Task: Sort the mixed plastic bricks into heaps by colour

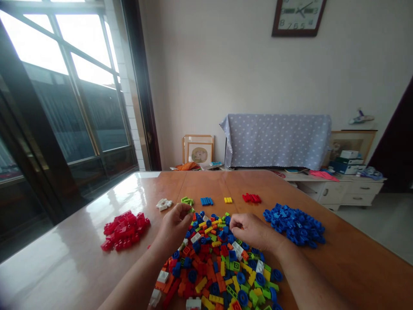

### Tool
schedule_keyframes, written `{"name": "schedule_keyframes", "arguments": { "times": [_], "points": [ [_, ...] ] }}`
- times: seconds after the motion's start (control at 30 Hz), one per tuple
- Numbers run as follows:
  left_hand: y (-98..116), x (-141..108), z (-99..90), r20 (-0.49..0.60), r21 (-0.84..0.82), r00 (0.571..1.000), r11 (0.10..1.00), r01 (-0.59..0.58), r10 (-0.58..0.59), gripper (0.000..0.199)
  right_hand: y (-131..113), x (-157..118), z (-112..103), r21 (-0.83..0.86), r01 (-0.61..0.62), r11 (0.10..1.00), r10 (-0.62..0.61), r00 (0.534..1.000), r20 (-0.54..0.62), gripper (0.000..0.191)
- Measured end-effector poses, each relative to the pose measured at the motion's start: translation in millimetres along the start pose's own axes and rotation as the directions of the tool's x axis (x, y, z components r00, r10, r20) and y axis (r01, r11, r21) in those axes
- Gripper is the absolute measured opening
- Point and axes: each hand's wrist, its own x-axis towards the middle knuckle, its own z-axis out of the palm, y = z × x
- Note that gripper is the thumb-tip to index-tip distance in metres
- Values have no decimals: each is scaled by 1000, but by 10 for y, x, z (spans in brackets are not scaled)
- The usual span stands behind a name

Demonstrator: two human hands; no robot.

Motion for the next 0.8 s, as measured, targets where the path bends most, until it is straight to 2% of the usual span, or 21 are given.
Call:
{"name": "schedule_keyframes", "arguments": {
  "times": [0.1, 0.17, 0.27, 0.4, 0.53, 0.63, 0.73, 0.8],
  "points": [
    [-4, 2, 8, 12, 38, 1000, 999, 0, -1, 17, 29, 6, -2, 37, -45, 998, 46, 998, -44, 12],
    [2, 1, 9, 26, 65, 999, 998, 20, -22, 17, 34, 19, -3, 9, -34, 999, 35, 995, -92, 14],
    [-11, 1, 20, 30, 94, 999, 995, 31, -34, 18, 23, 30, -15, -38, -32, 999, 29, 996, -89, 16],
    [-81, -2, 69, 28, 106, 1000, 994, 12, -15, 22, -2, 25, -28, -33, -18, 999, 15, 993, -116, 18],
    [-149, 15, 91, 22, 160, 999, 987, 29, -33, 17, 3, 29, -31, -32, 8, 999, -13, 986, -164, 21],
    [-230, 75, 9, -31, 237, 999, 970, 50, -44, 14, 9, 35, -43, -38, -6, 999, -1, 984, -176, 23],
    [-392, 174, -154, -133, 320, 990, 943, 88, -47, 12, 8, 35, -64, -47, -22, 999, 13, 983, -186, 23],
    [-535, 243, -262, -162, 355, 979, 919, 172, -121, 12, 17, 35, -74, -54, -26, 998, 15, 980, -197, 22]
  ]
}}
